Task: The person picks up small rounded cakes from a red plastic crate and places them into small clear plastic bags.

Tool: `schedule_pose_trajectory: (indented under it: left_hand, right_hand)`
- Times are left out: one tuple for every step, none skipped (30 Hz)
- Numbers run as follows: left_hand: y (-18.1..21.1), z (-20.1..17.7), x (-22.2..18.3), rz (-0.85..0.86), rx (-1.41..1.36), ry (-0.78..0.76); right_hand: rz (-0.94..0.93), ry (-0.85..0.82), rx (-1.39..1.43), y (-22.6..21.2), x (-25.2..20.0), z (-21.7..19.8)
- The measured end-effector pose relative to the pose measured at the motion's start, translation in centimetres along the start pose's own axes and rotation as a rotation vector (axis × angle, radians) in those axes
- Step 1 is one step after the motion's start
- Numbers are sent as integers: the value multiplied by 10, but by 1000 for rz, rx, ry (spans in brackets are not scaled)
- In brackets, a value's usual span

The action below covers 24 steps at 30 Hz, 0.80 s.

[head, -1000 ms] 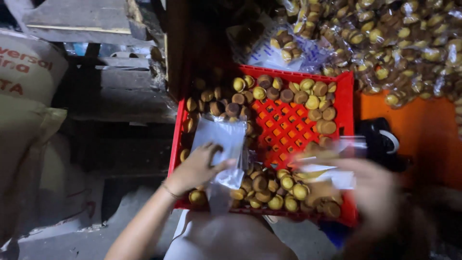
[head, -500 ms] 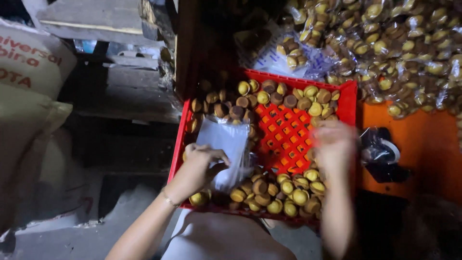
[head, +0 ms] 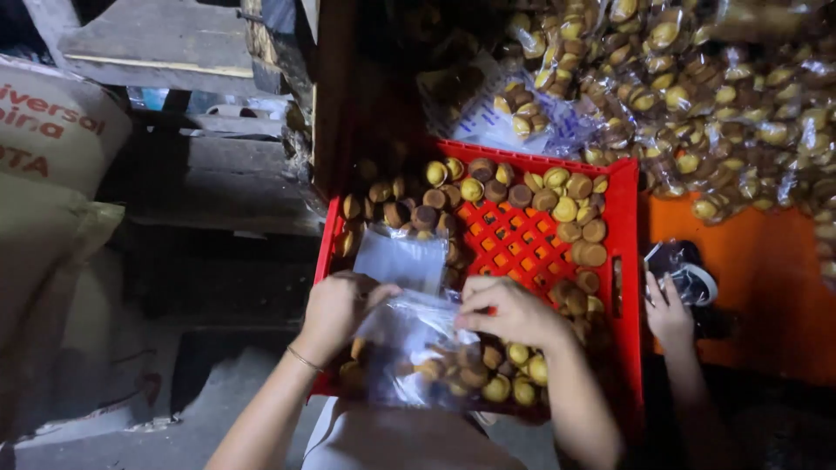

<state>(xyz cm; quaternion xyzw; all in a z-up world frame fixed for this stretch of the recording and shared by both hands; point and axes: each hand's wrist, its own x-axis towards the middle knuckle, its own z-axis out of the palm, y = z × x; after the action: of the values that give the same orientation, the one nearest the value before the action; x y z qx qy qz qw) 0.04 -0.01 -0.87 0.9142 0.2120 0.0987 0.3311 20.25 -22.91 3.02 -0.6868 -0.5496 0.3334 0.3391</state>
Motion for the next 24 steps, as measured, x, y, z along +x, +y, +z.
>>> schedule_pose_trajectory:
  left_hand:
    - [-8,15,2,0,0,5]
    - [-16,30,1,32,52,71]
    - [-25,46,0,64,104,137]
    - [-24,42,-4,60,105,142]
    - [-24,38,-7,27,62,142]
    - [-24,33,-9,-4,20,141]
    - [-25,23,-14,-6,22,144]
    - [-25,13,-19,-11,33,127]
    - [-26,3,-24,-17,43,109]
    - [-30,2,-26,-21,44,112]
    - [-33,2,-29,-72,-1,120]
    - [-36,2,-33,-122,-47,127]
    - [-32,2,-35,-125,-45,129]
    - [-28,2,-34,-113,-61,104]
    - [-24,2,-33,-101,-77,80]
    - [-19,0,-34,-104,-75,82]
    - [-14,-1,-34,-54,-126,90]
    - [-9,-2,-33,-2,-178,99]
    - [-8,-4,-30,-2,-176,102]
    - [-6,-5,-31,14,-172,101]
    - [-4,-6,-32,29,-169,99]
    - [-2,-10,-33,23,-168,102]
    - [0,-14,-35,-53,-216,92]
    - [3,-16,-35,-125,-267,83]
  right_hand:
    - [-3,-1,-3,14,11,-18]
    - [244,203,-75,28,19,-33]
    - [490,408,-147,41,28,-47]
    - [486,403,-149,102,22,-57]
    - [604,496,-590,157,12,-72]
    - [705,582,-1036,205,2,-92]
    - [700,581,-1035,222,-4,-93]
    - [746,649,-988,240,-8,-95]
    - [790,716,-939,258,-12,-98]
    - [786,714,-938,252,-8,-94]
    - [477,956,-920,245,-4,-90]
    - [157,1178,-877,239,-2,-85]
    - [154,1176,-874,240,8,-80]
    - [37,1138,-866,241,18,-75]
    - [-79,1099,-855,242,28,-70]
    - [-82,1098,-852,235,30,-67]
    - [33,995,-868,228,32,-63]
    - [147,891,-881,221,35,-61]
    - [144,892,-880,209,39,-72]
    - [54,943,-828,198,43,-81]
    - [-35,993,-773,186,47,-89]
    - [-39,988,-770,188,50,-82]
    - [116,1219,-572,190,52,-75]
    - [276,1434,-361,192,53,-72]
